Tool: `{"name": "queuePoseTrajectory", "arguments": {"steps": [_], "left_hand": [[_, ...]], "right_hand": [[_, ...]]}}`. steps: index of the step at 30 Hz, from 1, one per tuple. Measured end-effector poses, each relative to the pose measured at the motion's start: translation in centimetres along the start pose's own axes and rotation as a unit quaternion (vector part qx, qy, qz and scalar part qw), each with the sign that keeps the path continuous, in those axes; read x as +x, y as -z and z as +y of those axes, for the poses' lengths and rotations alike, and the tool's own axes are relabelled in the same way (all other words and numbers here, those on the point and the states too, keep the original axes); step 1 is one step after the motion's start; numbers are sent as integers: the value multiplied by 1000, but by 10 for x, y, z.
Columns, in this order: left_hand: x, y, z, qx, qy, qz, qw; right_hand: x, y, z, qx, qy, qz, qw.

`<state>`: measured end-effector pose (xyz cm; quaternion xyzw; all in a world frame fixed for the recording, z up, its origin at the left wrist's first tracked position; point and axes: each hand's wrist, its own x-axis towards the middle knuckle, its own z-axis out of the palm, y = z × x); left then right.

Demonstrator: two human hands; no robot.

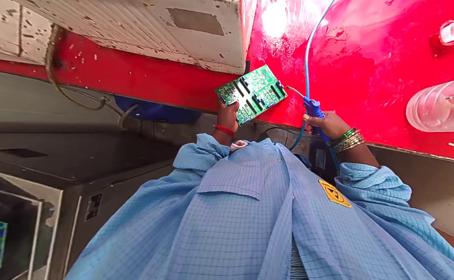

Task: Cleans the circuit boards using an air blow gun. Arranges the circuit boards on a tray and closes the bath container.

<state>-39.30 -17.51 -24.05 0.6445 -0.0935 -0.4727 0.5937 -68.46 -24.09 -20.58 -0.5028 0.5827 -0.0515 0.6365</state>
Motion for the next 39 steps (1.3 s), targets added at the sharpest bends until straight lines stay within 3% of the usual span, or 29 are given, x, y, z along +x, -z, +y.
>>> {"name": "queuePoseTrajectory", "arguments": {"steps": [6,12,22,32,39], "left_hand": [[2,0,1,3,1,4,1000],[3,1,1,6,0,5,1000],[9,9,-5,-9,-37,-45,998],[10,9,-1,-9,-33,-43,998],[11,8,-3,-16,-28,-37,999]], "right_hand": [[-24,-4,26,-9,-1,-26,1000],[-38,-24,17,-59,41,-81,994],[-11,-3,1,10,23,-26,999],[-45,-42,-19,-163,109,-180,964],[-33,-24,-13,-188,72,-85,976]]}}
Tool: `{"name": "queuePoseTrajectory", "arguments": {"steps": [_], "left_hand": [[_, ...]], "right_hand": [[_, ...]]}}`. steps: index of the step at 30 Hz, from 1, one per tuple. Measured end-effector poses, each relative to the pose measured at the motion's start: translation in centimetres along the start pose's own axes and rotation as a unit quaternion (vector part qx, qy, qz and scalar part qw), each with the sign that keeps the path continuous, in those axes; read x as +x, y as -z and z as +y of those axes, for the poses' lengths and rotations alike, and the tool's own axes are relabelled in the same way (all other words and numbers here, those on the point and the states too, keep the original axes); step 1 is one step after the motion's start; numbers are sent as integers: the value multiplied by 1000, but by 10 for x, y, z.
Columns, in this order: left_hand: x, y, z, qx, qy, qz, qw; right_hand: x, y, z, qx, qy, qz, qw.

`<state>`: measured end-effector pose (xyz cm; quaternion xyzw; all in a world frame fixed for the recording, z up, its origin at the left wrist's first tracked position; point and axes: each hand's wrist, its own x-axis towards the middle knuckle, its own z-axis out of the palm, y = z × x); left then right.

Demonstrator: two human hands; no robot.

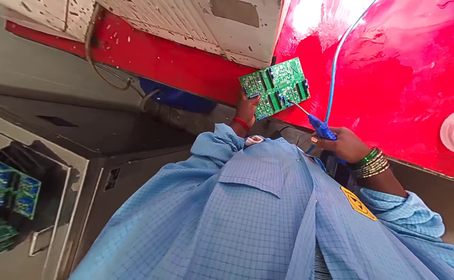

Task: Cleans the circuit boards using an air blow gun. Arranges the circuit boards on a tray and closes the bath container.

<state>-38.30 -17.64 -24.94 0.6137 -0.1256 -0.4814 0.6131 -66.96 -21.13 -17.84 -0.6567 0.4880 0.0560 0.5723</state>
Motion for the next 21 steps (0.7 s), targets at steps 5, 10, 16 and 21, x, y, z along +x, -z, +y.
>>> {"name": "queuePoseTrajectory", "arguments": {"steps": [5,10,16,21], "left_hand": [[-5,-2,3,21,-18,-9,1000],[-12,-5,10,45,-43,-35,997],[-16,-8,12,48,-60,-49,996],[-14,-6,10,73,-99,-67,990]], "right_hand": [[-7,-9,-23,-13,48,-67,996],[3,-10,-42,-23,88,-32,995],[7,-3,-60,-22,116,3,993],[-9,-14,-63,-34,148,-28,988]]}}
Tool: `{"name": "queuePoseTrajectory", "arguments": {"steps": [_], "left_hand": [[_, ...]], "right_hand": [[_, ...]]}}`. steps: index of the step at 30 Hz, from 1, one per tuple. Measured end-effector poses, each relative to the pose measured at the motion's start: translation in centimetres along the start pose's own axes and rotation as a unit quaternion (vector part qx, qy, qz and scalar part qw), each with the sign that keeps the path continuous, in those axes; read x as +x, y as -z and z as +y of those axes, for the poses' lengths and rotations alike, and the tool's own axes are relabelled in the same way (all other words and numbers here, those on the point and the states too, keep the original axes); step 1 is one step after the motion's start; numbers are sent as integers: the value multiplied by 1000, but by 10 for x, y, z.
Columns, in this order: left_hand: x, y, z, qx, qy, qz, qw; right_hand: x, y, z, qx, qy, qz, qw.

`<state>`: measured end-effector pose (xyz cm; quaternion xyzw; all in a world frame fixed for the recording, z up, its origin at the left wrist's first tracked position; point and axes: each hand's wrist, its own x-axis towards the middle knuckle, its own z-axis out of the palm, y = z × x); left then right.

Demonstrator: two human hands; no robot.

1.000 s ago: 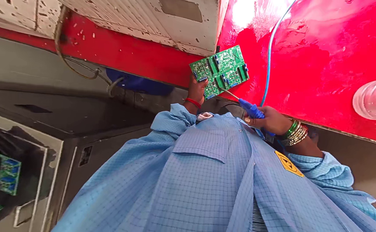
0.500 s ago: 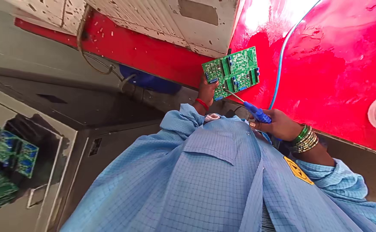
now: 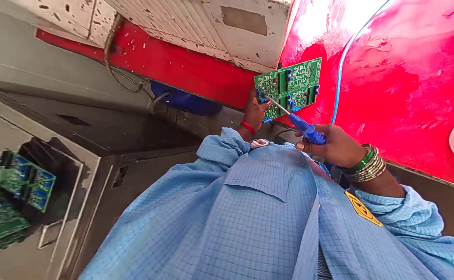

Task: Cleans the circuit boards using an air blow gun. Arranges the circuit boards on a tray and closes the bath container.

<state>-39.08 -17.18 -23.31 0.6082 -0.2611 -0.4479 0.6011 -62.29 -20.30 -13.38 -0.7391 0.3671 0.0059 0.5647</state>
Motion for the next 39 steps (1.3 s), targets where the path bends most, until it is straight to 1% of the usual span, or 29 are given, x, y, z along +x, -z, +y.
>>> {"name": "queuePoseTrajectory", "arguments": {"steps": [5,8,12,14,16,19,22,25,27,29,30,32,35,37,38,39], "left_hand": [[2,-1,1,-15,25,15,999],[2,1,-2,-25,40,31,998],[4,2,-3,-25,32,20,999],[4,2,-3,-21,33,18,999],[4,1,-1,-14,32,17,999],[4,0,0,-5,25,12,1000],[2,-2,3,17,17,0,1000],[-2,-5,10,40,-14,-32,999],[-3,-6,12,79,-86,-63,991],[-2,-3,10,151,-195,-93,965],[-1,1,9,199,-256,-112,939],[2,10,11,298,-365,-156,868],[-3,21,11,401,-436,-246,767],[-8,25,5,434,-470,-325,697],[-12,25,2,442,-481,-351,671],[-15,27,-1,446,-490,-365,654]], "right_hand": [[-1,9,10,-1,0,58,998],[-5,5,12,-2,-17,26,1000],[-12,-2,21,-35,-66,-53,996],[-16,-3,29,-45,-95,-68,992],[-19,-1,36,-45,-133,-61,988],[-25,7,54,-26,-178,-13,984],[-32,19,78,7,-196,65,978],[-47,31,92,50,-179,135,973],[-61,38,94,91,-135,163,973],[-79,45,92,131,-87,172,973],[-88,50,93,145,-66,172,972],[-103,58,96,152,-41,166,973],[-111,58,92,144,-28,155,977],[-107,50,87,125,-37,138,982],[-103,45,85,115,-48,125,984],[-98,40,83,105,-63,111,986]]}}
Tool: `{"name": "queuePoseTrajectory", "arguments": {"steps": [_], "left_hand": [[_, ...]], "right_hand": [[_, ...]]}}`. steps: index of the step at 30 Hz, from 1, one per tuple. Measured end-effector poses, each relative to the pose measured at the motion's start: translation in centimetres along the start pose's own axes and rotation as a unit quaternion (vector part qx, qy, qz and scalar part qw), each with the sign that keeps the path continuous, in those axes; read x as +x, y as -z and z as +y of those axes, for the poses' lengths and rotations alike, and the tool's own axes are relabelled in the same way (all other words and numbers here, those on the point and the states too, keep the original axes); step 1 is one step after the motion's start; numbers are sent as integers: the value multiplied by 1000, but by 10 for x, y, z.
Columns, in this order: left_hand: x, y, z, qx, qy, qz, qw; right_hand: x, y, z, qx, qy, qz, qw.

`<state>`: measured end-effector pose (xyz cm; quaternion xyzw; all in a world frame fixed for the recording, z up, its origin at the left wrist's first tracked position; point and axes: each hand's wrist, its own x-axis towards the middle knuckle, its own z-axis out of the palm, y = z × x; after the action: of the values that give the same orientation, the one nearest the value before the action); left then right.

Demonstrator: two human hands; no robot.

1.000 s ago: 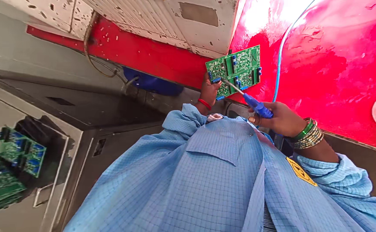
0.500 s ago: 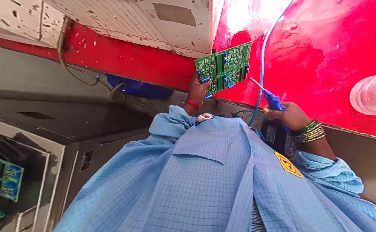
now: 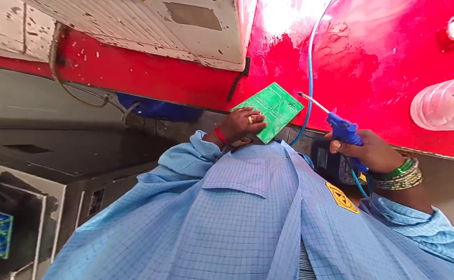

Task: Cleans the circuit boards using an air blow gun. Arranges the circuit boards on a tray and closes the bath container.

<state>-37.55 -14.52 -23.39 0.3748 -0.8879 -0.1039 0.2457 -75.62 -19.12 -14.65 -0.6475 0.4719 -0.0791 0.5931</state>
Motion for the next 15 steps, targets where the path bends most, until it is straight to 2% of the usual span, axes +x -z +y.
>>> {"name": "queuePoseTrajectory", "arguments": {"steps": [3,8,15], "left_hand": [[-9,-8,2,3,-4,13,1000],[-17,-17,4,41,20,68,997],[-23,-25,9,58,137,191,970]], "right_hand": [[14,-13,0,-38,-46,-25,998],[40,-13,3,-95,-114,19,989],[44,-24,-17,-104,-99,-25,989]]}}
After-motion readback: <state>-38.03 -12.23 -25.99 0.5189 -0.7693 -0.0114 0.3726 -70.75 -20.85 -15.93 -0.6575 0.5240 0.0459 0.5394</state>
